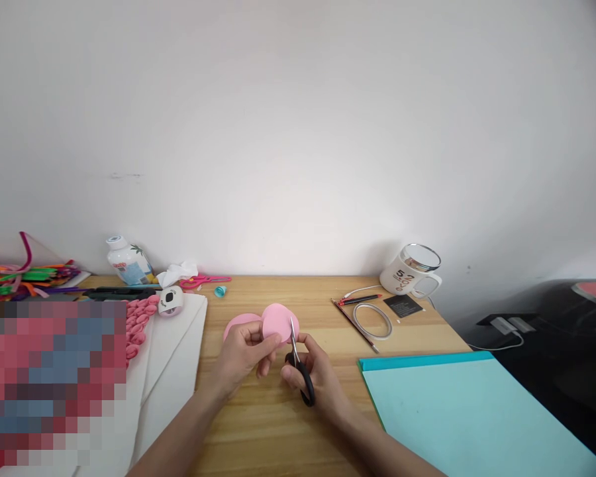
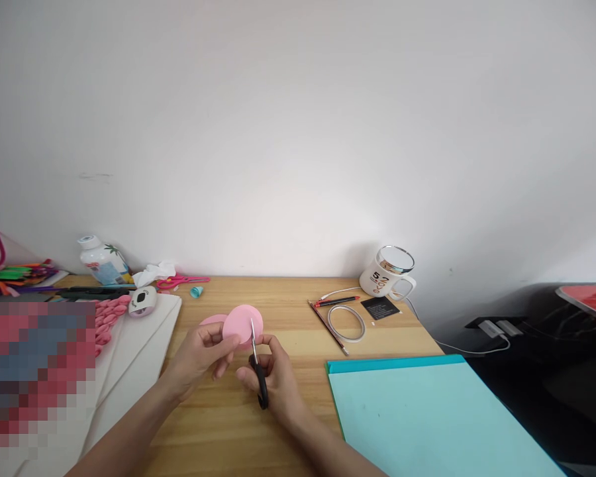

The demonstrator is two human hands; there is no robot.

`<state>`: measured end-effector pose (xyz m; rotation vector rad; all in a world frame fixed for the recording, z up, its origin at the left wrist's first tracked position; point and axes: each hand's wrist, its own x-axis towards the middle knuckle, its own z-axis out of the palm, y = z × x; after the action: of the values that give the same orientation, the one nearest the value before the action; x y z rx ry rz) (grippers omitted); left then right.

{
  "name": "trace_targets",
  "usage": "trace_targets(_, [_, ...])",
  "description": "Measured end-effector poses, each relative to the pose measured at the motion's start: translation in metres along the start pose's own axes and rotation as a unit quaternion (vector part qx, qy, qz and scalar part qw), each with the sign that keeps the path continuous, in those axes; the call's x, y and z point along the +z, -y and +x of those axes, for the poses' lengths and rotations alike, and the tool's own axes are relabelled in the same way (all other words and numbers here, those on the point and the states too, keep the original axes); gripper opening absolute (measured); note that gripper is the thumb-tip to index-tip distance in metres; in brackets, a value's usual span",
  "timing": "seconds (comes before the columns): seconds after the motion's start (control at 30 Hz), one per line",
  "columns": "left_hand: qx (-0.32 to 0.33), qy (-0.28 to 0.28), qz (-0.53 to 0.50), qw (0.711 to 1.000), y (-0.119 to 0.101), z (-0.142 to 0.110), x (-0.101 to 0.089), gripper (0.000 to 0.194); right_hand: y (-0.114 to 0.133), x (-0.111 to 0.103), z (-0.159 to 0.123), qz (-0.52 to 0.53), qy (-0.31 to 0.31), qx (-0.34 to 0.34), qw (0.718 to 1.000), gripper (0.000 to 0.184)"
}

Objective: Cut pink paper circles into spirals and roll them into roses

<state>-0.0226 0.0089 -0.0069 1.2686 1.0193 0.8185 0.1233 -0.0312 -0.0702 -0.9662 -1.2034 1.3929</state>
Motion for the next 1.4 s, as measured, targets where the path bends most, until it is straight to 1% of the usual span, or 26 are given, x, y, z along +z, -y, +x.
trace_targets(0.23, [0.009,-0.008,-0.009,1.0,0.003,0.001,-0.003,0.031,-0.002,0.0,-0.001,0.008,-0.001,0.003,1.0,0.048])
trace_targets(0.5, [0.019,-0.019,-0.043,0.999,0.001,0.001,-0.001,0.032,-0.003,0.003,-0.001,0.028,-0.001,0.003,1.0,0.049])
trace_targets(0.67, [0.014,-0.016,-0.026,0.999,0.004,0.001,-0.001,0.032,-0.002,0.004,-0.001,0.013,-0.001,0.01,1.0,0.05])
trace_targets(0.87, [-0.006,0.005,-0.026,1.0,0.007,0.001,-0.001,0.03,0.007,0.004,0.0,0.01,0.004,-0.011,1.0,0.054])
trace_targets(1.03, [-0.01,-0.001,-0.032,0.999,0.005,0.001,0.0,0.03,0.01,0.004,0.0,0.015,0.008,0.0,1.0,0.053])
trace_targets(1.17, [-0.008,-0.003,-0.024,1.0,0.003,0.001,0.0,0.032,0.009,0.004,0.0,0.011,0.009,-0.004,1.0,0.052])
trace_targets(1.4, [0.003,-0.011,-0.016,1.0,0.002,0.001,-0.002,0.032,0.004,0.002,0.0,0.0,0.005,-0.002,1.0,0.048])
